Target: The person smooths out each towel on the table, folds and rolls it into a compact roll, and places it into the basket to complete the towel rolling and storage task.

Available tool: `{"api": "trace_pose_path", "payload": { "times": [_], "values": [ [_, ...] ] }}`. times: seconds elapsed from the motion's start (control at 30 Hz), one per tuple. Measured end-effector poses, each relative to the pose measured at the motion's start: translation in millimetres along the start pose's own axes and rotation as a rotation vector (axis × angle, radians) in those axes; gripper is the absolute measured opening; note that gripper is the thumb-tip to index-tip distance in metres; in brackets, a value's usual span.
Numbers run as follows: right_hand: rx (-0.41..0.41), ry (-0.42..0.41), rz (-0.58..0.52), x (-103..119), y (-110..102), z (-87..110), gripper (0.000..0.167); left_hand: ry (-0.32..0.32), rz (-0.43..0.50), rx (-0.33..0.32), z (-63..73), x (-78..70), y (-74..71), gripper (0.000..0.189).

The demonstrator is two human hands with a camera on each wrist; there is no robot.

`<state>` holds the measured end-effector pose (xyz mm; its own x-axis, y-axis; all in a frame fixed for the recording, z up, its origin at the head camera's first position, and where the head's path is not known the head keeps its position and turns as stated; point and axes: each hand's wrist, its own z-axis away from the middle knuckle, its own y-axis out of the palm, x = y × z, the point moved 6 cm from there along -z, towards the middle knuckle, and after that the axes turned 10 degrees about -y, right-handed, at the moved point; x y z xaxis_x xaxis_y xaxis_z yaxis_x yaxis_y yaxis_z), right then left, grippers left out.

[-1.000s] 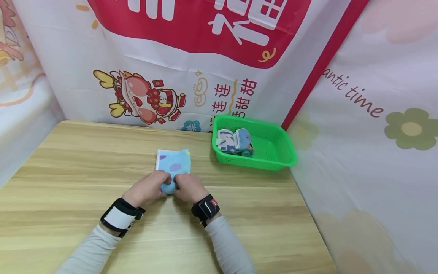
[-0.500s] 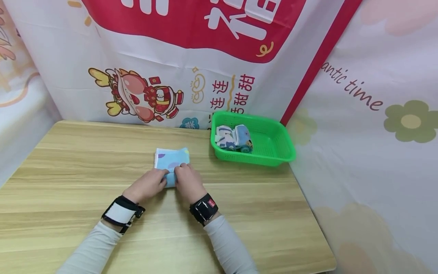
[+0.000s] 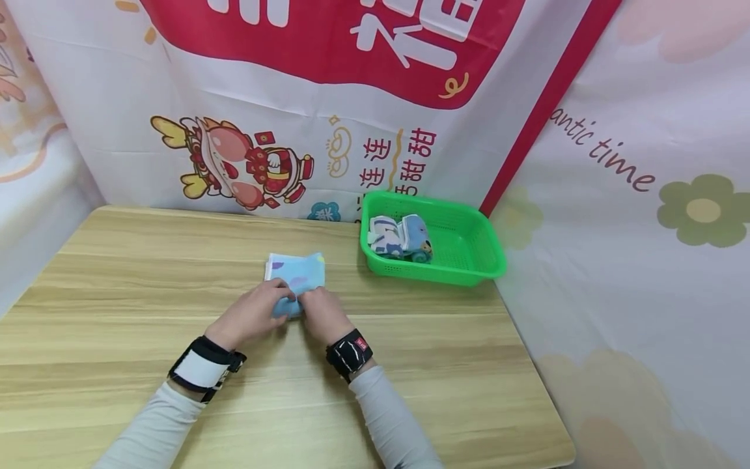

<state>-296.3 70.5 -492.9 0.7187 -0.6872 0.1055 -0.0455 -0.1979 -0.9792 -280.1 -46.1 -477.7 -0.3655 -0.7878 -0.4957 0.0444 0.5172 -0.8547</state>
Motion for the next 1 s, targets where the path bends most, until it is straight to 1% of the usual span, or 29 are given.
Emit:
{"api": "trace_pose_path", "payload": {
  "times": [0.1, 0.17, 0.23, 0.3, 0.37, 0.4, 0.43, 0.53, 0.6, 0.67, 0.77, 0.83, 0.9, 1.0],
  "values": [
    [0.042, -0.025, -0.117, -2.3, -1.7, 1.7, 0.021, 0.018, -0.033, 0.009, 1.6, -0.4, 2.4, 0.039],
    [0.080, -0.030, -0.197, -3.4, -2.2, 2.6, 0.022, 0.040, -0.039, 0.010, 2.0, -0.3, 3.2, 0.041],
    [0.116, -0.028, -0.260, -4.2, -2.3, 3.4, 0.022, 0.056, -0.024, 0.025, 1.8, 0.1, 3.7, 0.038],
    [0.140, -0.027, -0.290, -3.7, -3.7, 3.6, 0.024, 0.068, -0.003, 0.045, 1.2, 1.2, 4.0, 0.036],
    [0.135, -0.034, -0.259, -1.1, -7.7, 3.2, 0.027, 0.081, 0.017, 0.061, 0.0, 2.8, 4.3, 0.030],
    [0.121, -0.037, -0.216, 0.7, -10.6, 2.9, 0.029, 0.090, 0.029, 0.065, -1.0, 3.4, 4.5, 0.026],
    [0.104, -0.036, -0.164, 2.7, -14.0, 3.0, 0.029, 0.099, 0.037, 0.064, -2.1, 4.5, 4.9, 0.024],
    [0.037, -0.025, 0.014, 9.4, -24.3, 3.3, 0.022, 0.111, 0.076, 0.055, -5.7, 8.8, 6.2, 0.019],
    [0.016, -0.026, 0.118, 13.1, -26.0, 3.0, 0.018, 0.096, 0.109, 0.055, -7.7, 12.9, 7.3, 0.023],
    [0.014, -0.040, 0.171, 14.9, -22.3, 1.3, 0.017, 0.068, 0.131, 0.057, -9.4, 17.2, 8.6, 0.027],
    [0.016, -0.080, 0.200, 14.7, -12.2, -2.7, 0.023, 0.032, 0.116, 0.055, -9.8, 20.7, 9.0, 0.029],
    [0.008, -0.100, 0.169, 13.0, -5.7, -5.4, 0.026, 0.000, 0.081, 0.047, -8.5, 21.0, 7.5, 0.029],
    [-0.006, -0.118, 0.137, 11.4, -1.6, -7.1, 0.028, -0.019, 0.022, 0.029, -5.8, 18.0, 3.6, 0.030],
    [-0.002, -0.130, 0.079, 9.1, 2.2, -8.1, 0.027, -0.030, -0.062, 0.015, -1.4, 8.6, -2.8, 0.033]
  ]
}}
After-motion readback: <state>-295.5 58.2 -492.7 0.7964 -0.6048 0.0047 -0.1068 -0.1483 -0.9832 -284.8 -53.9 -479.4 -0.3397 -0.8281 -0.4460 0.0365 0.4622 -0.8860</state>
